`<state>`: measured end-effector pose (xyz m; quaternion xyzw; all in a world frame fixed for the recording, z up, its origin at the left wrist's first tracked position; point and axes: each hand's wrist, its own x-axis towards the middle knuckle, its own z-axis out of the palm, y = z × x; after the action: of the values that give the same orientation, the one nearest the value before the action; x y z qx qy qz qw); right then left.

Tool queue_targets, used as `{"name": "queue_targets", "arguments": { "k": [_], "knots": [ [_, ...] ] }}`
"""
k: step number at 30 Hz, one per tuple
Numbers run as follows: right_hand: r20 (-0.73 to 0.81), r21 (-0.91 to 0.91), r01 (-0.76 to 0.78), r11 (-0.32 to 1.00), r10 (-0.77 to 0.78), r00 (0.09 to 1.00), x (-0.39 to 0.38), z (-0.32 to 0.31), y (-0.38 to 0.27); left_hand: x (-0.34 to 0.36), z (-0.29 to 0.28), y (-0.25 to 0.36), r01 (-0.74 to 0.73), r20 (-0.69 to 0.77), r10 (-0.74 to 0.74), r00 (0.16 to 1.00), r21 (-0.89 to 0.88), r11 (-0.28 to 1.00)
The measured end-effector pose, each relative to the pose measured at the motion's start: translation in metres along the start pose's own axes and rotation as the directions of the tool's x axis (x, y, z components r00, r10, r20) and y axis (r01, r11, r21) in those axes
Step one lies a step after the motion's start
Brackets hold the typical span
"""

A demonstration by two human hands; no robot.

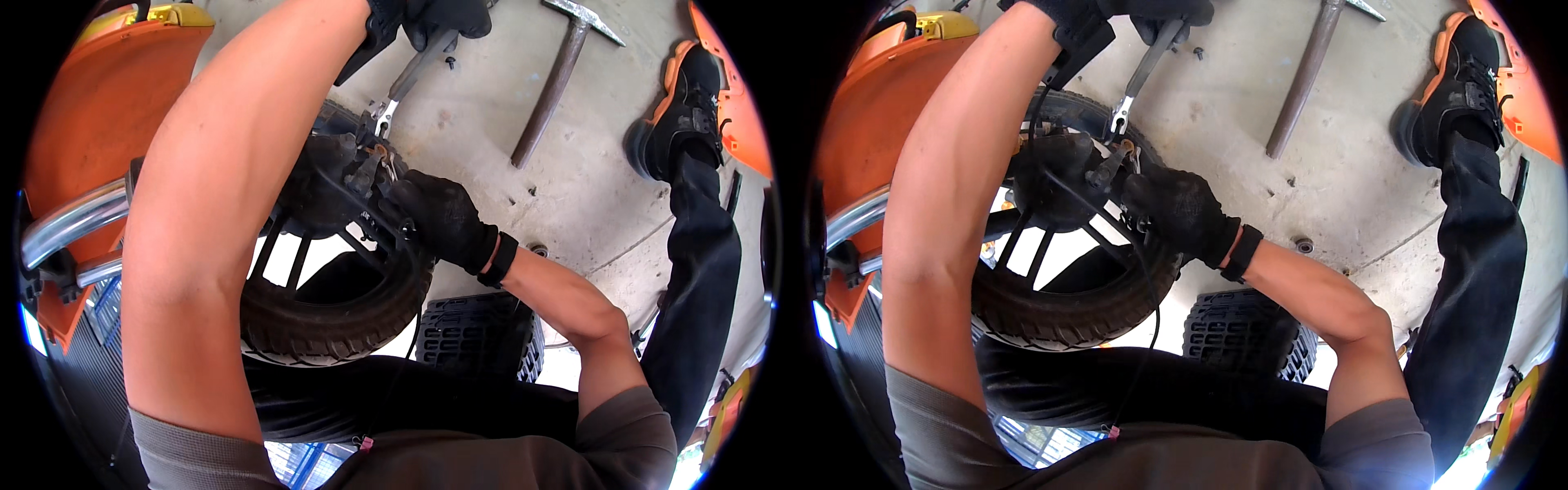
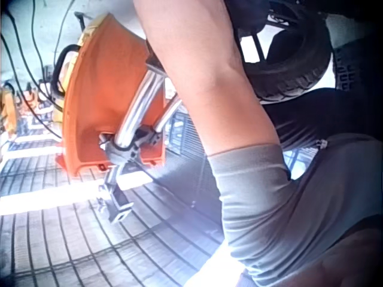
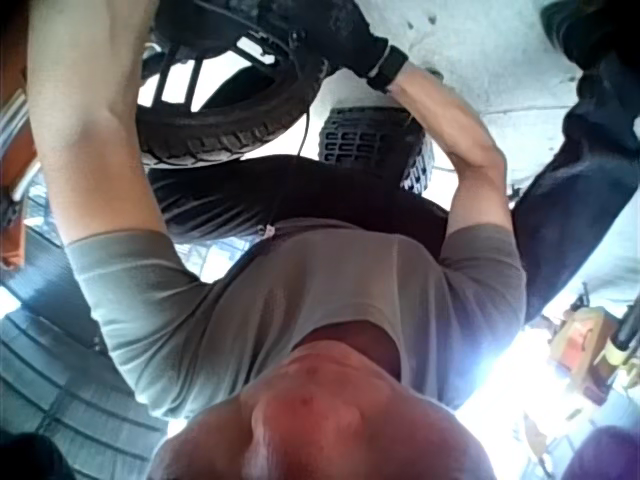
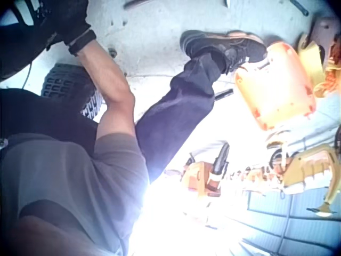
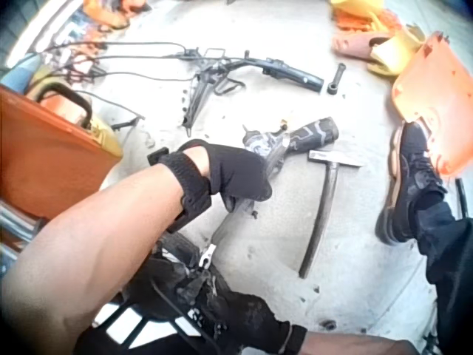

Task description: The person uses wrenches and pliers to disassemble components of a motorcycle front fork and wheel assembly while sitting on the floor of a service bay. They loosen nuts and bolts, remove a long cable, and handle various small mechanical parts.

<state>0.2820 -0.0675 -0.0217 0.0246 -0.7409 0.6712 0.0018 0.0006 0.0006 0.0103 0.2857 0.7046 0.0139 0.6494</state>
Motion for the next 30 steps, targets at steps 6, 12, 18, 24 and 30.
{"name": "queue_targets", "arguments": {
  "k": [6, 12, 18, 24, 30],
  "knots": [
    [-0.202, 0.185, -0.147, 0.972, 0.184, 0.962, 0.011, -0.010, -0.012, 0.003, -0.003, 0.002, -0.041, -0.019, 0.046, 0.999, 0.216, 0.975],
    [-0.251, 0.379, -0.167, 0.910, 0.275, 0.928, 0.046, -0.048, -0.002, 0.002, -0.005, 0.005, -0.020, -0.034, 0.028, 0.999, 0.212, 0.977],
    [0.251, 0.639, -0.593, 0.491, 0.595, 0.763, 0.052, -0.069, 0.046, 0.010, -0.005, 0.002, -0.157, 0.054, 0.148, 0.988, 0.432, 0.888],
    [0.262, 0.715, -0.551, 0.430, 0.567, 0.781, 0.059, -0.047, 0.079, 0.009, -0.007, -0.008, -0.061, 0.005, 0.060, 0.998, 0.061, 0.996],
    [0.345, 0.652, -0.615, 0.443, 0.550, 0.761, 0.070, -0.043, 0.091, 0.006, -0.008, -0.015, -0.051, 0.011, 0.052, 0.999, -0.048, 0.998]
  ]
}}
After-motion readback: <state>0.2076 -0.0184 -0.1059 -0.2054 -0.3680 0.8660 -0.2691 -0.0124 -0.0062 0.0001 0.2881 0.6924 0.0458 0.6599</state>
